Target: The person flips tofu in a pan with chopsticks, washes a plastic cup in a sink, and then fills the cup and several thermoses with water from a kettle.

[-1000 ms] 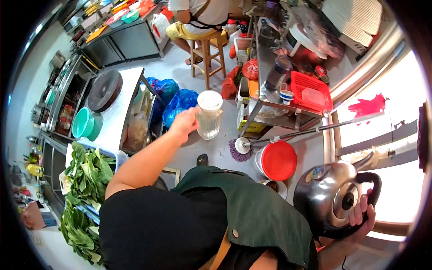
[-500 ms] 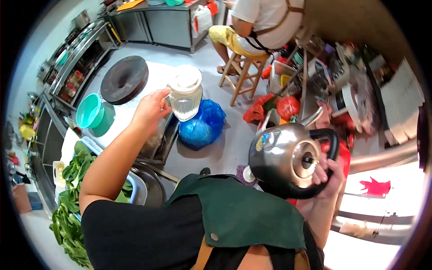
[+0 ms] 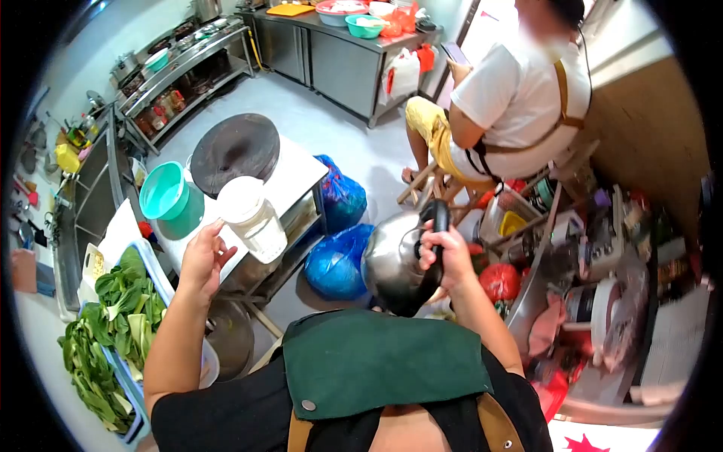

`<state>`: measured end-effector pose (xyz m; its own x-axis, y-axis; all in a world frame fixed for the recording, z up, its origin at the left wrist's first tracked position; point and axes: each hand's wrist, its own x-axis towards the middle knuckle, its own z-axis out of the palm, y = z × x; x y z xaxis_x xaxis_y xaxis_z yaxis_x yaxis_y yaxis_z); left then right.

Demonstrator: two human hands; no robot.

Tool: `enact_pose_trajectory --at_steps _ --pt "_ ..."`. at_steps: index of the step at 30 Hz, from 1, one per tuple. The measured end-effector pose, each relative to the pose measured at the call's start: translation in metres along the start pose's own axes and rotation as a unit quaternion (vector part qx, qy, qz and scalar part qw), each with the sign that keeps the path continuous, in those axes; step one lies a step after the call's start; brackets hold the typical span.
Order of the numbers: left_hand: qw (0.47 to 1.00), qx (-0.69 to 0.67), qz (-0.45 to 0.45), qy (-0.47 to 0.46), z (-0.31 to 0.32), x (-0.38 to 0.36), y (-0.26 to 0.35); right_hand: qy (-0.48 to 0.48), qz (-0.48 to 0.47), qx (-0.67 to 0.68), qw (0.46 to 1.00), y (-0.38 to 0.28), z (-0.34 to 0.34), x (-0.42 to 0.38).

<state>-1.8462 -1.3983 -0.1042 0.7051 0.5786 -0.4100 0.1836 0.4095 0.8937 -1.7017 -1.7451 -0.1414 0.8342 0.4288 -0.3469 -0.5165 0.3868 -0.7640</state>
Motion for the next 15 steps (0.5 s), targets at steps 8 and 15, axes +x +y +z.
enact_pose_trajectory --at_steps 8,15 --pt "0.989 -0.085 0.045 0.111 0.048 0.009 -0.007 -0.142 0.051 -0.049 0.987 -0.075 0.032 0.115" --pt "0.973 -0.116 0.057 0.191 0.074 0.022 -0.003 -0.194 0.004 -0.085 0.977 -0.125 0.081 0.192"
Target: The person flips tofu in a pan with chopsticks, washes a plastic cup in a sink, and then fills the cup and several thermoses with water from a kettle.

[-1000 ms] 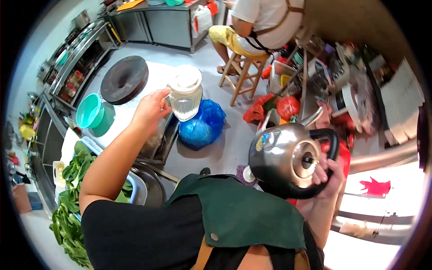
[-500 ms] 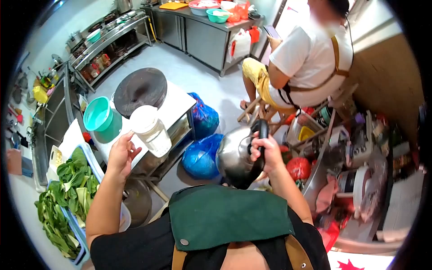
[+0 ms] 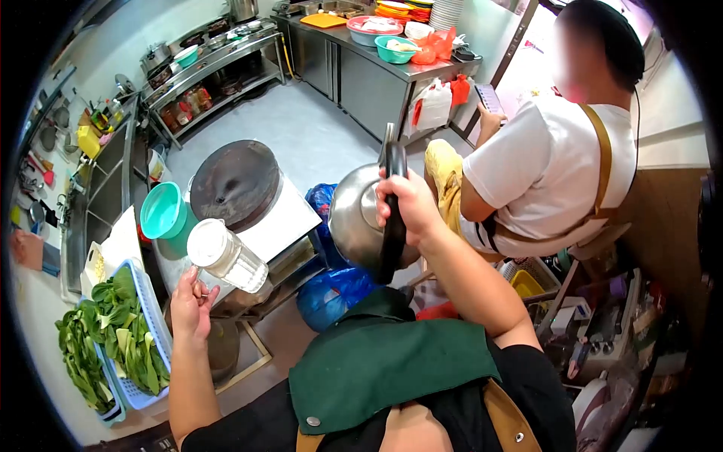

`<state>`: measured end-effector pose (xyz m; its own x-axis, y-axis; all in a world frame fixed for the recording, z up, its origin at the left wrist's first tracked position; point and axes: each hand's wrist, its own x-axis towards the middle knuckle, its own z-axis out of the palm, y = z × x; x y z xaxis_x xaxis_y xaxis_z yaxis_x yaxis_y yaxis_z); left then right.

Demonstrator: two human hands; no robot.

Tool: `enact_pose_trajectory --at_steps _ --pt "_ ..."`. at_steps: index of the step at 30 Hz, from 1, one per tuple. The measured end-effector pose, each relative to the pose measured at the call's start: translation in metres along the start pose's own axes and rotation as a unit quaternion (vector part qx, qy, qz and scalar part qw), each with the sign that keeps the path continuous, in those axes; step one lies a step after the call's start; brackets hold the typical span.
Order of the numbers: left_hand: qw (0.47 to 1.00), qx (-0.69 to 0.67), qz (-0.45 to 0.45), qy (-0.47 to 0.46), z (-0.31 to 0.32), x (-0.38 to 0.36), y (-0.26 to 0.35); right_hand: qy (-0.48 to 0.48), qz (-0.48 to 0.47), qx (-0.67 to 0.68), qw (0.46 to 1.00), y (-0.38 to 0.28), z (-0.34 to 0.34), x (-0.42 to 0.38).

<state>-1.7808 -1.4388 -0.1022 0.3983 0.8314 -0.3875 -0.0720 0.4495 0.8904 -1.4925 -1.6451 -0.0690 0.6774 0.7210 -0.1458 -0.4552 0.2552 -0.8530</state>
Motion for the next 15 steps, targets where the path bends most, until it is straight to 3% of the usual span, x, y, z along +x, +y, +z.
enact_pose_trajectory --at_steps 5,8,15 --pt "0.999 -0.034 0.020 -0.011 0.015 0.017 -0.015 0.043 0.003 -0.027 0.999 0.002 -0.016 0.086" --pt "0.998 -0.052 0.031 0.025 0.034 0.029 -0.026 0.088 0.020 -0.059 0.994 0.014 -0.029 0.144" --pt "0.993 -0.037 0.022 0.109 0.070 0.072 -0.038 0.228 0.063 0.005 0.972 0.067 -0.094 0.276"
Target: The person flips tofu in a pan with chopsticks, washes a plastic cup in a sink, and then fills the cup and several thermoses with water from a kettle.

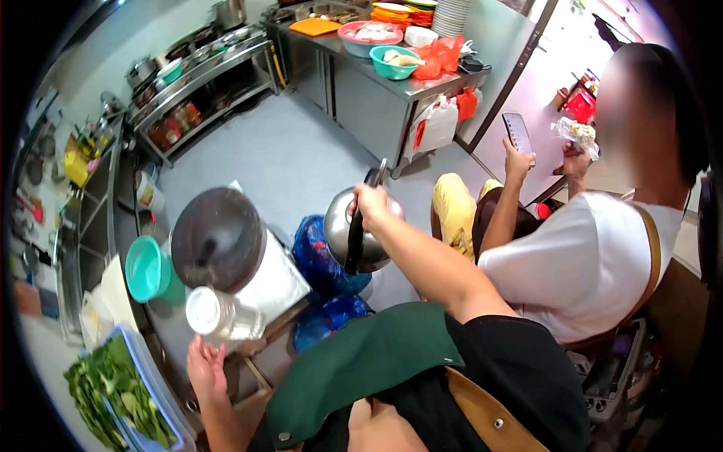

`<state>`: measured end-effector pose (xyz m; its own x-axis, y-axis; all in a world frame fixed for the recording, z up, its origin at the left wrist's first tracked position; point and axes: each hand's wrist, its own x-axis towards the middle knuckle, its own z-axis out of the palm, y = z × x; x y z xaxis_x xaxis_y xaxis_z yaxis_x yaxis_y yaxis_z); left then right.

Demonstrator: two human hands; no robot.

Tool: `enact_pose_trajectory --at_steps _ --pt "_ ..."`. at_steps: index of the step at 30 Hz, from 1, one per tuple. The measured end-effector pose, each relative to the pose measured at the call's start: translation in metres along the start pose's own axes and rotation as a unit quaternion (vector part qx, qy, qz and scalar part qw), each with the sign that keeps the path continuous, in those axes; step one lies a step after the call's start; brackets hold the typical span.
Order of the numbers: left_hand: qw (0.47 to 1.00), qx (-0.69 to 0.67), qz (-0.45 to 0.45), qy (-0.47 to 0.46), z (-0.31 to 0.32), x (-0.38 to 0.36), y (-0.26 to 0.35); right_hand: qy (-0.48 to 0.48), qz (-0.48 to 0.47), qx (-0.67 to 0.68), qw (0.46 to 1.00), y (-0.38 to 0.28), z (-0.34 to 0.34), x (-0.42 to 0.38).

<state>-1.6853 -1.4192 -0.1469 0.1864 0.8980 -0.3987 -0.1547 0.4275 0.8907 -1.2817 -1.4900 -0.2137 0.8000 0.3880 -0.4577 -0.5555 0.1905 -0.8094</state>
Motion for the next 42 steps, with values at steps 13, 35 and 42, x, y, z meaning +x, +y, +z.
enact_pose_trajectory --at_steps 13,35,42 --pt "0.998 -0.014 0.018 0.055 0.059 0.051 0.016 0.160 -0.029 -0.001 0.987 -0.043 -0.025 0.157" --pt "0.996 -0.013 0.076 -0.033 0.448 0.176 0.055 0.274 0.024 0.195 0.942 -0.177 -0.183 0.410" --pt "0.974 0.019 0.051 -0.221 0.582 0.234 0.059 0.307 -0.018 0.202 0.930 -0.236 -0.233 0.440"
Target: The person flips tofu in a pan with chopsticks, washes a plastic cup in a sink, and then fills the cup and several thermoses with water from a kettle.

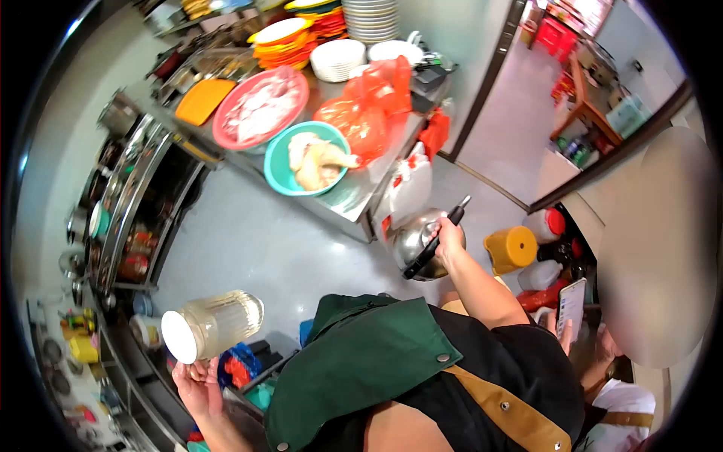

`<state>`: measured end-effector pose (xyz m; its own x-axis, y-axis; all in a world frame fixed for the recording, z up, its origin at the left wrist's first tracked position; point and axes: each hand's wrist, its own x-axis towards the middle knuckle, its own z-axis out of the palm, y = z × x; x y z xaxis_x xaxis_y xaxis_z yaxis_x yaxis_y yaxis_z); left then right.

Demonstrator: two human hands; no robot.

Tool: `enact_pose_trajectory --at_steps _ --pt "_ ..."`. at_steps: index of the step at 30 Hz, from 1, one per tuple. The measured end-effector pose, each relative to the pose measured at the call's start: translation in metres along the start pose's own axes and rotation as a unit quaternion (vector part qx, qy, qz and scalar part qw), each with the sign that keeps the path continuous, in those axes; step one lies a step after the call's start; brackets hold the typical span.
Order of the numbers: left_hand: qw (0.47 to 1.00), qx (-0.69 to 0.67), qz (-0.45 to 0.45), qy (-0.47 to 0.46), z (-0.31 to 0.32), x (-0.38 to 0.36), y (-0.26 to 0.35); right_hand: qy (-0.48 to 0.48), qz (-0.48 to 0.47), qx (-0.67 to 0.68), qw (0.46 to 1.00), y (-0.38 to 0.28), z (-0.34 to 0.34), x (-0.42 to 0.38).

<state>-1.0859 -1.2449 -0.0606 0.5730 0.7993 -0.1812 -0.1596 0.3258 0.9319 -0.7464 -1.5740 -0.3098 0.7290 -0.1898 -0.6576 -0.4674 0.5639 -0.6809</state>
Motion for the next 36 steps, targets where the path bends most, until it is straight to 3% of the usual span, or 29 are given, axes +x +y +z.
enact_pose_trajectory --at_steps 6,10,15,18,19,21,26,29,36 --pt "0.997 -0.009 -0.053 -0.049 0.046 0.083 -0.019 0.060 -0.045 0.046 0.996 -0.058 -0.016 0.046" --pt "0.985 0.029 -0.093 -0.139 0.089 0.137 -0.022 0.114 -0.094 0.039 0.988 -0.101 -0.032 0.074" --pt "0.972 0.057 -0.109 -0.200 0.174 0.179 -0.012 0.173 -0.152 0.005 0.973 -0.163 -0.051 0.104" --pt "0.964 0.104 -0.114 -0.214 0.249 0.188 -0.010 0.228 -0.208 -0.047 0.950 -0.200 -0.063 0.122" --pt "0.964 0.104 -0.113 -0.218 0.270 0.194 -0.015 0.233 -0.206 -0.064 0.948 -0.213 -0.070 0.132" --pt "0.934 0.098 -0.132 -0.318 0.311 0.203 -0.026 0.261 -0.206 -0.109 0.937 -0.233 -0.088 0.158" --pt "0.922 0.091 -0.119 -0.358 0.448 0.179 -0.075 0.274 -0.202 -0.221 0.914 -0.283 -0.132 0.249" --pt "0.906 0.113 -0.095 -0.396 0.536 0.159 -0.122 0.218 -0.161 -0.199 0.942 -0.319 -0.137 0.284" --pt "0.868 0.078 -0.275 -0.407 0.754 0.099 -0.232 0.105 -0.117 -0.098 0.983 -0.439 -0.146 0.371"
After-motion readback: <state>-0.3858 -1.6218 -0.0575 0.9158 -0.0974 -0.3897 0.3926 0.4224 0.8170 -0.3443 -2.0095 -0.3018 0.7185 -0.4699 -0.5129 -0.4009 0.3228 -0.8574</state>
